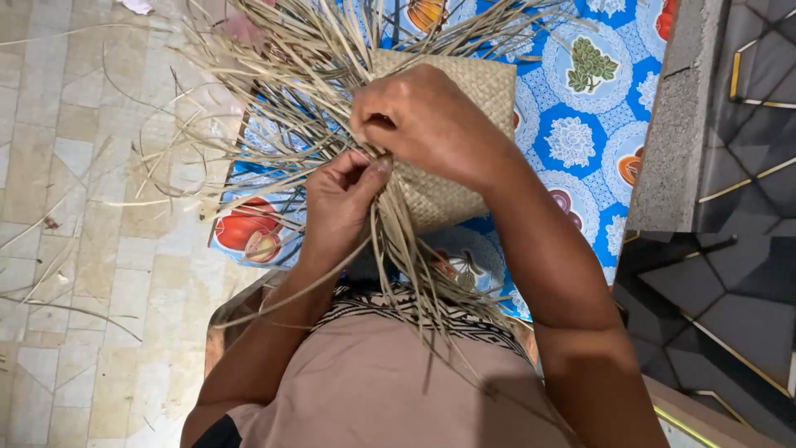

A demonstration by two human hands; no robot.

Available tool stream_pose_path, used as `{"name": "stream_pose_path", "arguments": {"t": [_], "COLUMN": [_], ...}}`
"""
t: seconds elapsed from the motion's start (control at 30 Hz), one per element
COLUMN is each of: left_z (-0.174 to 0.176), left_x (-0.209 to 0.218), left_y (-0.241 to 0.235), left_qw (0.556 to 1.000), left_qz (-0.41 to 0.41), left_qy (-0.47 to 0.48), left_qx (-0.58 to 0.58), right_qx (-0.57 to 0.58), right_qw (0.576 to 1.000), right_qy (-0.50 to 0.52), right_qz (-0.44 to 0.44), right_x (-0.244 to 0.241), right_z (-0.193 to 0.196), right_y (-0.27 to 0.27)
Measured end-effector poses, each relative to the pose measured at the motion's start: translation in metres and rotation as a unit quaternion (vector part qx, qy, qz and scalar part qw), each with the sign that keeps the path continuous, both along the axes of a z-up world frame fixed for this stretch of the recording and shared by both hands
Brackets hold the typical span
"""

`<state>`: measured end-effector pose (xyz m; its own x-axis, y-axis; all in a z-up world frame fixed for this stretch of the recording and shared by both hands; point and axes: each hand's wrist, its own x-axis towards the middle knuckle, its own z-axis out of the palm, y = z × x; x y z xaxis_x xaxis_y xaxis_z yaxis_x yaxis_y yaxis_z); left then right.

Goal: The person weaves dried plant fibers into a small basket by hand, repeatedly threading strands through the existing weave and tightening them to build up the basket's structure.

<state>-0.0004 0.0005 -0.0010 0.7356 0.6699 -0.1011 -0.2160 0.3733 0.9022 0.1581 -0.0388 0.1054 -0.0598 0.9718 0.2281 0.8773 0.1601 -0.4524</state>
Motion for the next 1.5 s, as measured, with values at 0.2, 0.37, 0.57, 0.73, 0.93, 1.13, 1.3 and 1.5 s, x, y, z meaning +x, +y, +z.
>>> {"name": "stream_pose_path", "arguments": {"t": [0.2,0.37,0.57,0.73,0.93,1.13,1.3,1.5], "left_z": [-0.005,0.002,0.001,-0.004,0.016,0.004,-0.020,-0.009], "left_x": [0.005,0.003,0.002,0.003,0.002,0.008,0.005,0.011], "left_y": [0.001,0.000,-0.001,0.000,-0.006,-0.002,0.000,-0.014], "left_qw": [0.998,0.996,0.998,0.996,0.999,0.995,0.986,0.972], "left_qz": [0.009,0.052,0.058,0.022,0.015,0.045,0.033,-0.121], "left_qy": [0.029,0.028,-0.007,0.009,0.018,0.000,0.026,0.113], "left_qx": [-0.055,-0.062,-0.019,-0.091,0.028,-0.087,-0.160,-0.166], "right_qx": [0.000,-0.097,-0.113,-0.066,-0.018,0.054,0.000,-0.059], "right_qw": [0.989,0.993,0.989,0.983,0.988,0.978,0.985,0.939], "right_qy": [0.140,0.021,0.041,0.162,0.123,0.195,0.170,0.337], "right_qz": [-0.046,-0.063,-0.092,-0.058,-0.091,-0.046,0.028,-0.038], "right_x": [-0.008,0.002,0.002,0.008,-0.003,-0.026,-0.071,-0.054], "right_z": [0.030,0.008,0.010,0.006,0.001,0.017,-0.010,-0.020], "right_y": [-0.011,-0.028,-0.022,-0.019,-0.008,-0.052,-0.121,-0.209]}}
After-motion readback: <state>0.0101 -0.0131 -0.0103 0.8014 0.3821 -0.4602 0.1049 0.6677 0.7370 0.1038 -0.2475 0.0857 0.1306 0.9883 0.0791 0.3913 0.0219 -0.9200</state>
